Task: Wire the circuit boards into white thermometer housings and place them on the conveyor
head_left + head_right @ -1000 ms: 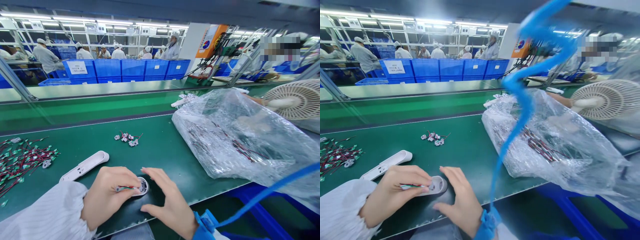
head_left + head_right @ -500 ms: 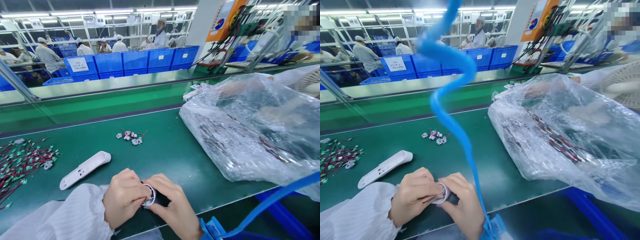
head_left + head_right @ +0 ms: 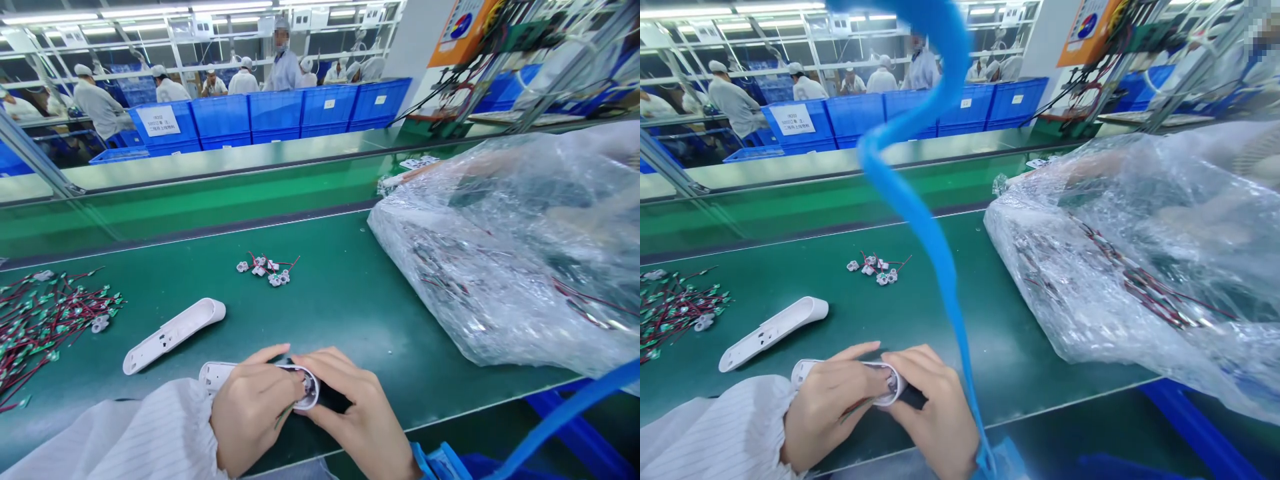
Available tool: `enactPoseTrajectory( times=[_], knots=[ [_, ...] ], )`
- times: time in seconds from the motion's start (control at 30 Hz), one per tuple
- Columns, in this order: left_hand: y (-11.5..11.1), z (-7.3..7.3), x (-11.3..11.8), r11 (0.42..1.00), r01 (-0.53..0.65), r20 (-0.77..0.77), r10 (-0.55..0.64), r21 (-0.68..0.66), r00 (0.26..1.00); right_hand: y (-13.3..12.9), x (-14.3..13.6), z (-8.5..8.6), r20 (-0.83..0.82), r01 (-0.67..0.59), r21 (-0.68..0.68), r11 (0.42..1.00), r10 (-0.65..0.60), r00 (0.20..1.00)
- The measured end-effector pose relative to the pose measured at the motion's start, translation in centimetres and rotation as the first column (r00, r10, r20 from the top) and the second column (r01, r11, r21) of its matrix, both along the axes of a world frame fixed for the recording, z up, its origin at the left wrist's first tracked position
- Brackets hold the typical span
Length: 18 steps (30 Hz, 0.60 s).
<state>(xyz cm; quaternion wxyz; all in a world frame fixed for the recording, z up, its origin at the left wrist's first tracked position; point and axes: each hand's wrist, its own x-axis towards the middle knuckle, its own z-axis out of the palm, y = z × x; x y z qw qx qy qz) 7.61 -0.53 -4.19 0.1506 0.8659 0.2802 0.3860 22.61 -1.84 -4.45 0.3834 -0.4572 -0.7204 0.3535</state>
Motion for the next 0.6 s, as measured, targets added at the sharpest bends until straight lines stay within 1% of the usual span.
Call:
enactPoseTrajectory(
  times=[0.13, 0.2, 0.3, 0.37, 0.4, 0.47, 0.53, 0.6],
  knots=[
    [0.0, 1.2, 0.5, 0.997, -0.038, -0.163, 0.048, 0.065, 0.985, -0.2, 0.1, 0.0, 0.01, -0.011, -0.02, 1.0, 0.011, 1.0],
    [0.4, 2.1, 0.4, 0.999, 0.0, -0.249, 0.012, 0.048, 0.968, -0.2, 0.0, 0.1, 0.026, 0.022, -0.037, 0.999, -0.022, 0.999],
    [1.2, 3.2, -0.2, 0.992, 0.102, -0.332, -0.121, -0.075, 0.935, 0.0, 0.0, 0.3, 0.052, 0.062, -0.075, 0.995, -0.059, 0.997],
    [1.5, 3.6, -0.9, 0.973, 0.146, -0.344, -0.201, -0.181, 0.917, 0.0, 0.1, 0.4, 0.063, 0.079, -0.089, 0.993, -0.073, 0.995],
    [1.5, 3.7, -1.1, 0.963, 0.152, -0.333, -0.221, -0.222, 0.917, 0.1, 0.1, 0.4, 0.072, 0.095, -0.091, 0.991, -0.089, 0.993],
    [1.3, 3.3, -1.5, 0.96, 0.128, -0.309, -0.205, -0.251, 0.929, 0.0, 0.1, 0.3, 0.098, 0.134, -0.087, 0.987, -0.125, 0.987],
    [1.1, 2.3, -1.7, 0.976, 0.103, -0.306, -0.158, -0.19, 0.939, -0.3, -0.2, 0.1, 0.127, 0.161, -0.077, 0.984, -0.151, 0.98],
    [1.1, 0.9, -1.7, 0.987, 0.137, -0.331, -0.156, -0.08, 0.931, -0.6, -0.3, 0.2, 0.173, 0.158, -0.054, 0.986, -0.146, 0.974]
  ],
)
